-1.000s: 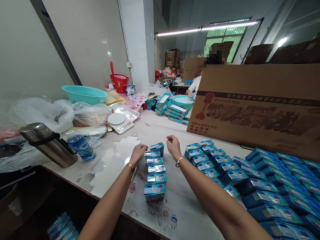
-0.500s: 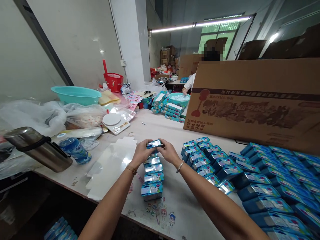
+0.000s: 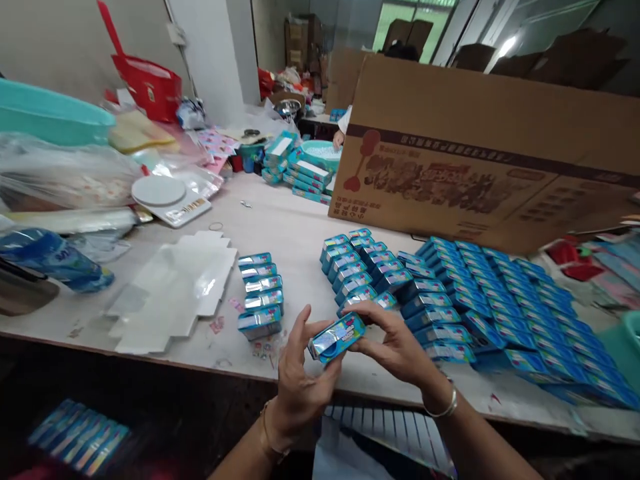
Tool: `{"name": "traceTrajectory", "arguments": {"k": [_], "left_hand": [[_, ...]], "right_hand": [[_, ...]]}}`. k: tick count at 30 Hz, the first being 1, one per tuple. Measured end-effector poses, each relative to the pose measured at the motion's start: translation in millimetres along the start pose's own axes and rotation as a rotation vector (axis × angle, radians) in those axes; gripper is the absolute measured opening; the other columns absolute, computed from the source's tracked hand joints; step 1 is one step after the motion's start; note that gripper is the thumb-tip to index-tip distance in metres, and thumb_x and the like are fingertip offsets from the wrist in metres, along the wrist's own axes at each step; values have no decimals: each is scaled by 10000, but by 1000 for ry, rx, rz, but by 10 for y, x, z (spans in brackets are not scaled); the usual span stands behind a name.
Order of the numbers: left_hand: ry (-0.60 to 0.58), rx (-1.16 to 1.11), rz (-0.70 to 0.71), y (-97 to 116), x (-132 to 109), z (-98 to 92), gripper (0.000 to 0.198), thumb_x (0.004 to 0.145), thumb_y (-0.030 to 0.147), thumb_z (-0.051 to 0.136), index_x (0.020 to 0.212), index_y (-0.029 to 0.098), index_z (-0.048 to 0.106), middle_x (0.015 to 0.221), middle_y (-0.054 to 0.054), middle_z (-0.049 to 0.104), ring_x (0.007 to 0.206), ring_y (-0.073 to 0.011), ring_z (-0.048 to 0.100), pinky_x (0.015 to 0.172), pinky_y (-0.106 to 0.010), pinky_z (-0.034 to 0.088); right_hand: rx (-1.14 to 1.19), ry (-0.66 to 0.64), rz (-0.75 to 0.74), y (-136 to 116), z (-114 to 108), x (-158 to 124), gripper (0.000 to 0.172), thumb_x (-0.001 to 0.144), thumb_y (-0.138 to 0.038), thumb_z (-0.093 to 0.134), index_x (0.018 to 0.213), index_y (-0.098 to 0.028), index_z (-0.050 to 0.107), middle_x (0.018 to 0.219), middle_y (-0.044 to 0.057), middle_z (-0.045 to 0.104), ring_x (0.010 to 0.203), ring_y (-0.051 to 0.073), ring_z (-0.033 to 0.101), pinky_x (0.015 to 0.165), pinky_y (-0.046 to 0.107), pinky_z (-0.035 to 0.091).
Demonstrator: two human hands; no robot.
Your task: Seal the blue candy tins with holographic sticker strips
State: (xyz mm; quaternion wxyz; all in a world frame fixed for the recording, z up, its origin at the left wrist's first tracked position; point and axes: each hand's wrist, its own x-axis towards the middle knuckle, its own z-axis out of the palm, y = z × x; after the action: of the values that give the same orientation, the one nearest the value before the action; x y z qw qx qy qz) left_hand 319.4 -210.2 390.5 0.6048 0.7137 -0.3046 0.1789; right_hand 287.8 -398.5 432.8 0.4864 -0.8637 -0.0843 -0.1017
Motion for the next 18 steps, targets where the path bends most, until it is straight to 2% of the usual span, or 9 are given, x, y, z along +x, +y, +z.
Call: {"name": "traceTrajectory", "arguments": {"k": [2, 4, 6, 8, 12, 15, 18], "left_hand": [[36, -27, -136, -164, -349, 172, 748, 861, 168, 676, 1515, 212, 316, 1105, -86, 741, 1009, -202, 728, 915, -333, 587], [50, -35, -266, -294, -590, 274, 694, 869, 190, 666, 1488, 218, 354, 1124, -88, 736, 1022, -209, 725, 933, -358, 581], [15, -57, -375, -358, -704, 292, 619, 874, 203, 650, 1446, 218, 412, 1165, -96, 722, 1042, -210, 718, 951, -365, 571], [-38, -85, -445, -363, -716, 241, 594, 858, 198, 654, 1416, 220, 451, 1211, -104, 702, 1083, -214, 702, 962, -366, 563], [-15, 19, -416, -320, -636, 55, 616, 762, 208, 759, 1337, 214, 538, 1229, -112, 672, 1109, -233, 669, 939, -380, 567], [10, 66, -325, -320, -617, -55, 412, 776, 205, 754, 1173, 205, 644, 1073, -81, 705, 962, -205, 690, 840, -347, 592], [3, 31, -253, -359, -635, -113, 238, 835, 182, 696, 1072, 205, 685, 945, -51, 730, 849, -177, 706, 763, -305, 604]], "right_hand": [[-33, -31, 108, 183, 147, -225, 383, 903, -350, 686, 1267, -257, 614, 1142, 72, 687, 983, 223, 648, 847, 360, 539], [-60, -60, 153, 307, 284, -356, 441, 920, -318, 652, 1346, -246, 567, 1234, 100, 661, 1078, 245, 633, 906, 398, 533], [-77, -80, 132, 363, 363, -407, 498, 923, -293, 638, 1405, -250, 519, 1337, 113, 615, 1213, 263, 576, 1005, 442, 492], [-73, -113, 88, 379, 375, -403, 523, 925, -296, 639, 1428, -265, 499, 1405, 108, 572, 1305, 266, 511, 1082, 464, 435], [-19, -192, 96, 415, 308, -339, 443, 939, -359, 634, 1368, -272, 560, 1322, 95, 626, 1223, 252, 562, 1048, 446, 456], [21, -199, 122, 467, 285, -298, 393, 930, -408, 645, 1293, -262, 614, 1237, 88, 657, 1144, 247, 595, 1004, 430, 476], [39, -204, 129, 504, 286, -262, 383, 910, -444, 666, 1243, -256, 641, 1189, 79, 670, 1109, 245, 604, 986, 419, 479]]}}
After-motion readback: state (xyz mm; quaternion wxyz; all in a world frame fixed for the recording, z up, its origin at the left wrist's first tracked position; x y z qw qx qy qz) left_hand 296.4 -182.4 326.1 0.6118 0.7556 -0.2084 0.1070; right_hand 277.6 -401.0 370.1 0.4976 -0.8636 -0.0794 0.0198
